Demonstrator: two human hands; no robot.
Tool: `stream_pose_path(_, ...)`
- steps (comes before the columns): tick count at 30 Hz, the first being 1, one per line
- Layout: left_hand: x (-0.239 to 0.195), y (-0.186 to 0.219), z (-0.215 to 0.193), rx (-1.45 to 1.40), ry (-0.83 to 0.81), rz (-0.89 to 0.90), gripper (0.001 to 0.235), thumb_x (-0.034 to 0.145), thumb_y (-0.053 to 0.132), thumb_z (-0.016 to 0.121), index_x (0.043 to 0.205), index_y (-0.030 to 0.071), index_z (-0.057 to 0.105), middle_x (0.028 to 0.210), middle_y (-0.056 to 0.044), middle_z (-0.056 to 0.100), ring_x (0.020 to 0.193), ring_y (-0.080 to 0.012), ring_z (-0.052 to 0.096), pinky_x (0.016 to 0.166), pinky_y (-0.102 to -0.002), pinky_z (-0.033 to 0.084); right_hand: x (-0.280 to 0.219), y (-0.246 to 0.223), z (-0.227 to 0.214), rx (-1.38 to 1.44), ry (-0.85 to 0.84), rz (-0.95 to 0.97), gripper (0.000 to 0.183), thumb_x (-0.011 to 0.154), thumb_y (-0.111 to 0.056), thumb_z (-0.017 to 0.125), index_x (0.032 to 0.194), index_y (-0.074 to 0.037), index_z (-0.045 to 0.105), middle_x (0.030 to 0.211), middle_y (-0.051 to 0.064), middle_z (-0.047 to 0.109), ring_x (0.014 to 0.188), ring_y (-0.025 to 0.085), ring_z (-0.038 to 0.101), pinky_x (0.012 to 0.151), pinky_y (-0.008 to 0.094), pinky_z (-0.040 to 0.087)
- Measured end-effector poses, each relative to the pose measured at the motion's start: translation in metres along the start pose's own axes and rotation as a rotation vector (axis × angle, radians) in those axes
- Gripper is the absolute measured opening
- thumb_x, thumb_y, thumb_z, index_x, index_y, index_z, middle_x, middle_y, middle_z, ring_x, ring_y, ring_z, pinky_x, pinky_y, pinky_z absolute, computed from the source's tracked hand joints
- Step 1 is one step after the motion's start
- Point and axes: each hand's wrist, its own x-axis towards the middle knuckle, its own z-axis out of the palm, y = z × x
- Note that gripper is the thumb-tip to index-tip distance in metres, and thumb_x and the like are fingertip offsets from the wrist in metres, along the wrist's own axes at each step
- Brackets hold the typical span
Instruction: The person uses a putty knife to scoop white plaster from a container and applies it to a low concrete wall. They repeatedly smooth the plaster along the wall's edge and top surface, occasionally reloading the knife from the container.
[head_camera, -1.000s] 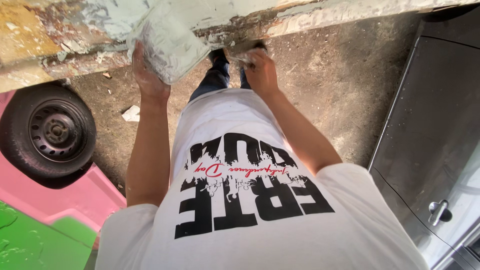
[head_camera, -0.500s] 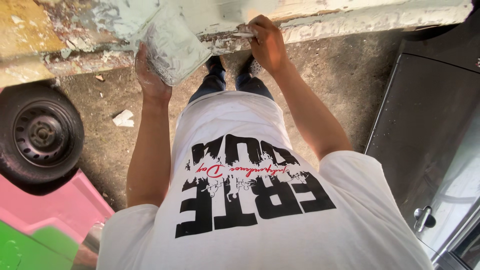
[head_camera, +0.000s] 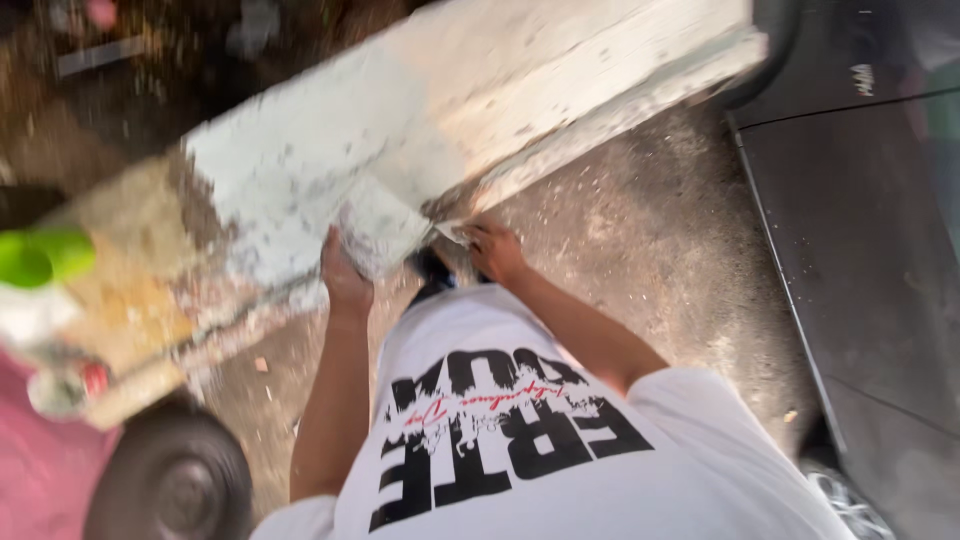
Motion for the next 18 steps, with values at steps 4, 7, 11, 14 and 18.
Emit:
stream_pose_path(4, 0.018, -0.012, 0.045, -0.008, -0.077, -0.182, 0.06, 0.104, 0.037, 0.046, 0.149, -0.003, 0.046, 0.152, -0.014, 0.052, 0.141, -0.0295, 0.051, 0.117, -0.044, 0.041, 0.001, -0.008, -0.038, 0.269, 0.398, 0.464, 0.022, 0.087, -0.005, 0.074, 0.11, -0.006, 0.075, 0.092, 0.013, 0.073, 0.076, 0.025, 0.069, 0.069, 0.037, 0.057)
stream_pose_path(7, 0.032, -0.032, 0.089, 0.133, -0.119, -0.183, 0.059, 0.105, 0.036, 0.046, 0.148, -0.005, 0.046, 0.151, -0.018, 0.052, 0.137, -0.0316, 0.053, 0.116, -0.046, 0.042, 0.0, -0.003, -0.068, 0.642, 0.641, 0.589, 0.015, 0.092, -0.009, 0.071, 0.104, 0.0, 0.071, 0.09, 0.008, 0.075, 0.076, 0.013, 0.068, 0.069, 0.031, 0.058)
stream_pose_path(11, 0.047, -0.064, 0.144, 0.222, -0.236, -0.269, 0.059, 0.104, 0.036, 0.043, 0.147, -0.004, 0.047, 0.147, -0.018, 0.055, 0.132, -0.0317, 0.057, 0.111, -0.045, 0.045, -0.007, 0.01, -0.117, 0.676, 0.788, 0.713, 0.014, 0.096, -0.009, 0.071, 0.097, 0.005, 0.072, 0.076, 0.007, 0.072, 0.068, 0.012, 0.063, 0.061, 0.027, 0.05)
stream_pose_path(14, 0.049, -0.087, 0.168, 0.295, -0.26, -0.311, 0.056, 0.105, 0.034, 0.042, 0.144, -0.005, 0.049, 0.144, -0.019, 0.056, 0.13, -0.0319, 0.058, 0.109, -0.046, 0.046, -0.022, 0.018, -0.148, 0.736, 0.876, 0.664, 0.014, 0.098, -0.01, 0.071, 0.097, 0.004, 0.071, 0.077, 0.006, 0.072, 0.069, 0.011, 0.064, 0.064, 0.025, 0.051)
stream_pose_path(18, 0.051, -0.119, 0.197, 0.301, -0.317, -0.347, 0.053, 0.107, 0.032, 0.042, 0.142, -0.006, 0.05, 0.143, -0.02, 0.057, 0.129, -0.032, 0.058, 0.109, -0.045, 0.047, -0.037, 0.028, -0.184, 0.837, 0.97, 0.665, 0.012, 0.096, -0.01, 0.07, 0.095, 0.001, 0.068, 0.076, 0.005, 0.071, 0.068, 0.011, 0.063, 0.063, 0.027, 0.051)
